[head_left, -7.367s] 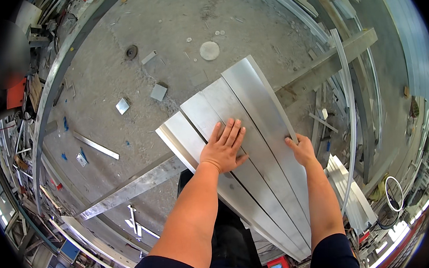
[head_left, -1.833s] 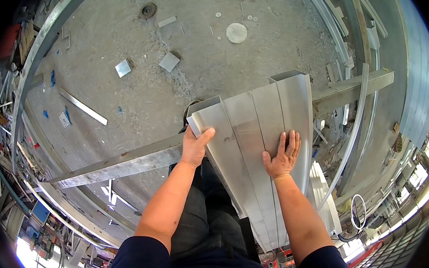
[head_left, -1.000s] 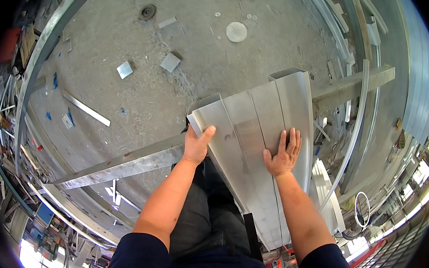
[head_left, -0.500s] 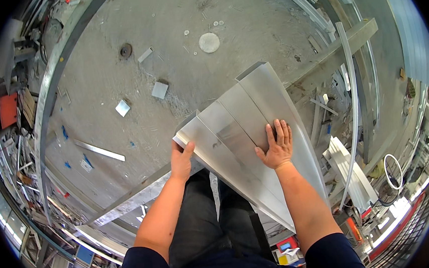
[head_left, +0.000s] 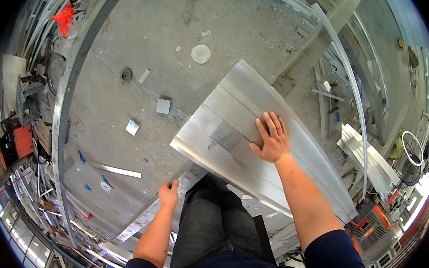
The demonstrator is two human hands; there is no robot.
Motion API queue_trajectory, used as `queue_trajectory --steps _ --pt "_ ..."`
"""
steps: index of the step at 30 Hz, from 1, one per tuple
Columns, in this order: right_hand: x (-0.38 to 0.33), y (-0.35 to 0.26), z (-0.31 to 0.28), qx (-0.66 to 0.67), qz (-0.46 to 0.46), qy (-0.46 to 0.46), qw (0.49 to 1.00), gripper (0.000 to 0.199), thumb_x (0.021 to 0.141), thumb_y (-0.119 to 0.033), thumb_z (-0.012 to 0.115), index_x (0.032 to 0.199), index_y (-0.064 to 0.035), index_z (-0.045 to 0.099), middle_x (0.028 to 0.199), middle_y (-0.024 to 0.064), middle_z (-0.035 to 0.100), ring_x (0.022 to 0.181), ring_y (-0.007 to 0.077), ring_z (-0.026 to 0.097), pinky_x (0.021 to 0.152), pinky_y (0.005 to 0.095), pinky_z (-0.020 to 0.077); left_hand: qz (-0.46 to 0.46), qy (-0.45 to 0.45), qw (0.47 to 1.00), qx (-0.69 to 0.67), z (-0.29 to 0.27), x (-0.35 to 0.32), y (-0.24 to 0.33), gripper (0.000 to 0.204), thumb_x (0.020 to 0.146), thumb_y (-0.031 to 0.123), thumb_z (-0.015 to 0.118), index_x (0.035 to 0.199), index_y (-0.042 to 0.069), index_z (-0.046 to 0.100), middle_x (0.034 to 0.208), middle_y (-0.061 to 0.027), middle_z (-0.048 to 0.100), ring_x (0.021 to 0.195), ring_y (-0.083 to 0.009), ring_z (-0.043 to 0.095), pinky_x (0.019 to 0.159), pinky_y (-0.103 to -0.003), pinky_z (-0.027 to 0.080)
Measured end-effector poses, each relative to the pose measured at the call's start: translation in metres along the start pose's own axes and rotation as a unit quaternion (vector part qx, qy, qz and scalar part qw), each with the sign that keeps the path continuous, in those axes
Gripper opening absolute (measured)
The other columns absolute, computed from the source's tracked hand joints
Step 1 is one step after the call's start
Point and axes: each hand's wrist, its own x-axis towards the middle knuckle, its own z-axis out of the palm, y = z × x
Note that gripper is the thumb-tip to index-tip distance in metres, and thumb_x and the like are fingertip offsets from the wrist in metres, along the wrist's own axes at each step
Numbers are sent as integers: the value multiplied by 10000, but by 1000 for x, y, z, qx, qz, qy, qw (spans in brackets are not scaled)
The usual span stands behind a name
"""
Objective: The person walks through a workshop, picks up small metal pieces, and places them into a cutting machine. After operating the machine, the person carries the cut pieces and stacks them with other metal profiles on the floor.
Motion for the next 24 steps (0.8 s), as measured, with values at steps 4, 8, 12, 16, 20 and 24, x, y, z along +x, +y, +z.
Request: queue_trajectory --steps 4,8,12,16,20,24 --pt "-1 -4 -7 2 4 6 1000 784 708 -427 690 1393 -149 428 1503 79 263 1398 286 226 1152 452 205 56 -19 995 77 -8 -34 -15 333 812 294 660 749 -33 657 650 -177 638 600 -270 618 600 -386 473" --pt "-8 -14 -20 -14 31 -28 999 735 791 -447 617 1423 -158 378 1514 68 249 1417 248 184 1175 407 147 106 -75 984 126 -35 -72 -20 336 808 313 642 788 -21 669 705 -208 643 664 -319 639 635 -398 484" --pt "-29 -32 -32 8 69 -33 997 713 847 -458 569 1438 -129 345 1504 97 269 1417 246 183 1176 394 133 133 -89 973 167 -83 -98 -52 368 804 349 651 859 -14 678 755 -192 668 704 -310 655 682 -389 503" --pt "-116 -60 -51 126 200 27 971 690 830 -381 625 1380 -34 395 1438 168 347 1352 318 303 1119 415 274 47 -77 979 185 -137 -117 -104 393 801 366 661 876 -19 683 784 -173 683 708 -268 665 677 -380 511" --pt "-271 -74 -85 185 246 10 951 653 826 -341 642 1346 -14 421 1358 190 433 1271 358 409 1052 417 364 10 -85 979 183 -172 -135 -166 362 796 328 676 871 -27 689 780 -131 692 665 -209 664 643 -352 523" --pt "-471 -52 -53 207 469 -163 843 663 789 -400 653 1319 -35 492 1320 208 516 1215 346 499 1008 404 415 7 -159 938 307 -198 -135 -168 345 824 237 665 999 -59 656 816 -144 698 714 -186 676 666 -327 541"
